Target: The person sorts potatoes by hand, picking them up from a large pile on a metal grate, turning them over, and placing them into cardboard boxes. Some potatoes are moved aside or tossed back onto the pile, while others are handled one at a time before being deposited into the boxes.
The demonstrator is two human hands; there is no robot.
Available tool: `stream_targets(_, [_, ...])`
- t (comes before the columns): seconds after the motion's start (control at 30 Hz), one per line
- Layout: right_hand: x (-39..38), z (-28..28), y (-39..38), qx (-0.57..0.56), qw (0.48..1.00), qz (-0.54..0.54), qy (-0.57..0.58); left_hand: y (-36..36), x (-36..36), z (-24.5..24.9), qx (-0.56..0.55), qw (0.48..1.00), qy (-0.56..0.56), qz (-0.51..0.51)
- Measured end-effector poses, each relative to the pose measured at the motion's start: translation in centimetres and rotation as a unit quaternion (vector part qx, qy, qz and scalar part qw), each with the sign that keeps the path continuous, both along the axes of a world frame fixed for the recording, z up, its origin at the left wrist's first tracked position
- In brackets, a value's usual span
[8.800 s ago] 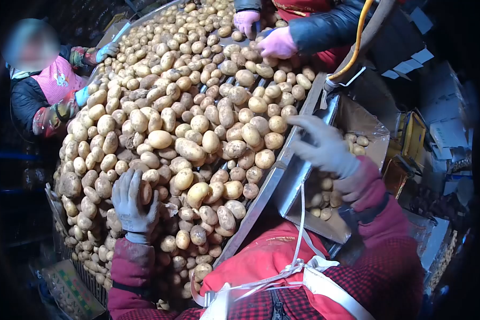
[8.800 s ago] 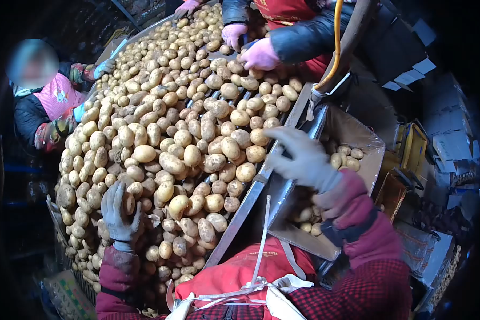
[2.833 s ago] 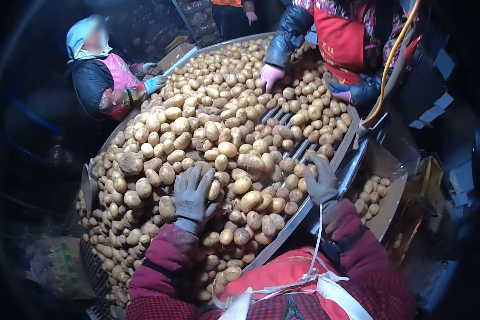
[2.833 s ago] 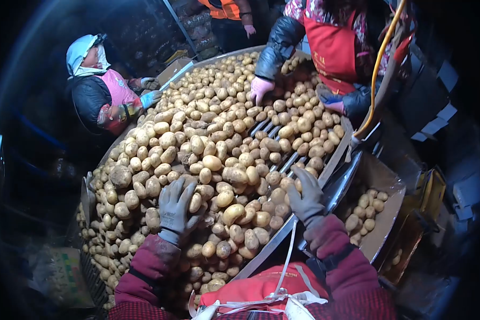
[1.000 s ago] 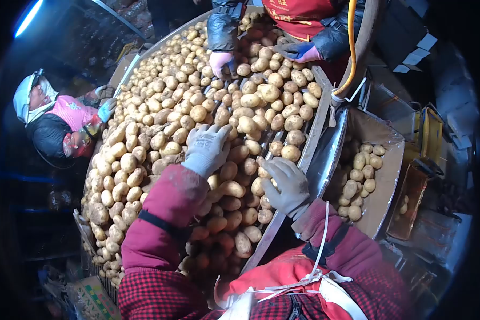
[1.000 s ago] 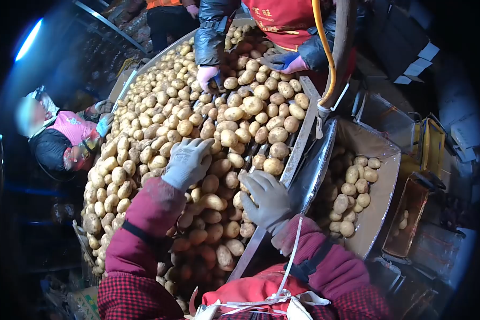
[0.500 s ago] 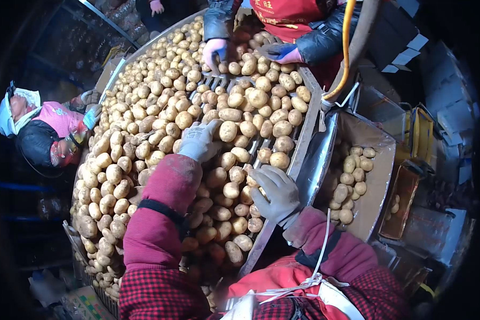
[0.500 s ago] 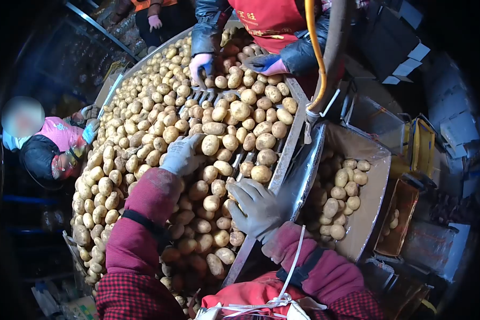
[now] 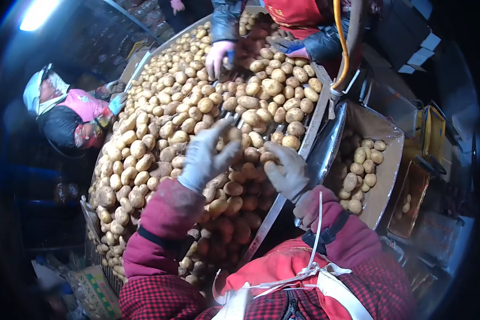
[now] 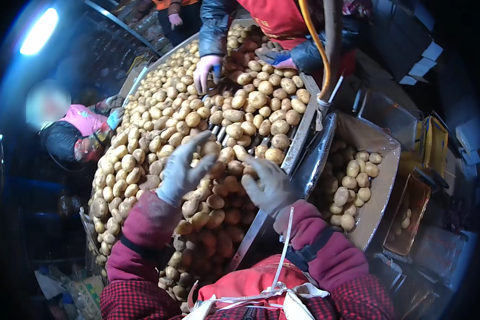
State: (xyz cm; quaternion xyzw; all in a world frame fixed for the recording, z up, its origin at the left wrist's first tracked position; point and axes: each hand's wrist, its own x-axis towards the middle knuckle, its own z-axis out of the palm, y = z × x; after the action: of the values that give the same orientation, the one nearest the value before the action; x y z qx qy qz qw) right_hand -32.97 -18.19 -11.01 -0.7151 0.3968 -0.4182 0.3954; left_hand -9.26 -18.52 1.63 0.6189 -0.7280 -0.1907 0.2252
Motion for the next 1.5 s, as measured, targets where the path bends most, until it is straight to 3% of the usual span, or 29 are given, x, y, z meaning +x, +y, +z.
stream_targets(0.07, [0.3, 1.2, 0.1, 0.163, 0.966, 0.01, -0.201, 2.1, -2.4, 0.1, -0.014, 1.0, 0.005, -0.028])
stream_targets(0.1, [0.5, 2.3, 0.3, 0.242, 0.915, 0.014, -0.324, 3.0, -3.6, -0.2, -0.021, 0.999, 0.029, -0.038])
stream_targets(0.23, [0.7, 5.5, 1.4, 0.416, 0.808, 0.121, -0.4, 5.3, -6.5, 0.0, -0.033, 0.999, 0.016, -0.019])
stream_targets(0.3, [1.3, 3.3, 1.2, 0.44, 0.786, 0.142, -0.41, 6.8, -6.1, 0.1, -0.073, 0.997, 0.017, -0.01])
stream_targets(0.37, [0.2, 3.3, 1.3, 0.44, 0.812, 0.116, -0.365, 9.1, -4.3, 1.0, -0.113, 0.99, -0.083, 0.002])
stream_targets(0.4, [0.2, 2.1, 0.8, 0.454, 0.792, 0.091, -0.398, 10.8, -3.1, 1.3, -0.106, 0.985, -0.135, 0.02])
stream_targets(0.43, [-0.3, 0.7, 0.1, 0.427, 0.811, 0.091, -0.389, 12.8, -2.0, 1.5, -0.098, 0.977, -0.186, 0.035])
stream_targets(0.53, [-0.8, 1.5, -0.3, 0.44, 0.804, 0.072, -0.393, 18.5, 0.8, 0.8, -0.031, 0.967, -0.25, 0.043])
stream_targets(0.57, [-0.6, 2.0, 0.0, 0.418, 0.832, 0.054, -0.361, 20.2, 1.1, 0.0, 0.032, 0.961, -0.269, 0.059])
stream_targets(0.63, [-0.1, 1.7, 0.2, 0.354, 0.878, 0.05, -0.319, 20.5, 1.1, -1.7, 0.016, 0.96, -0.27, 0.066])
stream_targets(0.7, [0.4, 0.9, 0.8, 0.324, 0.896, 0.048, -0.301, 18.5, 1.2, -3.3, 0.029, 0.969, -0.231, 0.08])
stream_targets(0.83, [1.1, 1.1, 1.8, 0.279, 0.933, 0.066, -0.216, 15.3, 0.8, -4.1, 0.042, 0.947, -0.312, 0.07])
stream_targets(1.07, [1.6, 0.2, 1.8, 0.25, 0.944, 0.045, -0.21, 11.4, 0.8, -4.9, 0.007, 0.955, -0.293, 0.053])
stream_targets(1.17, [1.8, 0.6, 2.0, 0.246, 0.944, 0.041, -0.217, 5.7, 0.2, -6.3, -0.075, 0.96, -0.262, 0.063])
stream_targets(1.23, [2.1, 0.9, 2.5, 0.287, 0.913, 0.038, -0.287, 1.0, -0.1, -7.1, -0.078, 0.948, -0.286, 0.112])
stream_targets(1.27, [1.9, 0.7, 2.2, 0.218, 0.95, 0.031, -0.22, -1.1, 0.8, -7.0, -0.045, 0.961, -0.244, 0.122])
stream_targets(1.37, [1.7, 1.7, 2.1, 0.222, 0.96, 0.027, -0.17, -5.3, 3.2, -6.2, 0.008, 0.958, -0.243, 0.15])
stream_targets(1.43, [1.7, 1.3, 1.9, 0.182, 0.965, 0.017, -0.189, -4.6, 4.1, -4.8, -0.12, 0.952, -0.267, 0.09])
stream_targets(1.5, [1.4, 2.1, 2.0, 0.183, 0.974, 0.029, -0.127, -3.1, 6.5, -3.1, -0.163, 0.955, -0.24, 0.059])
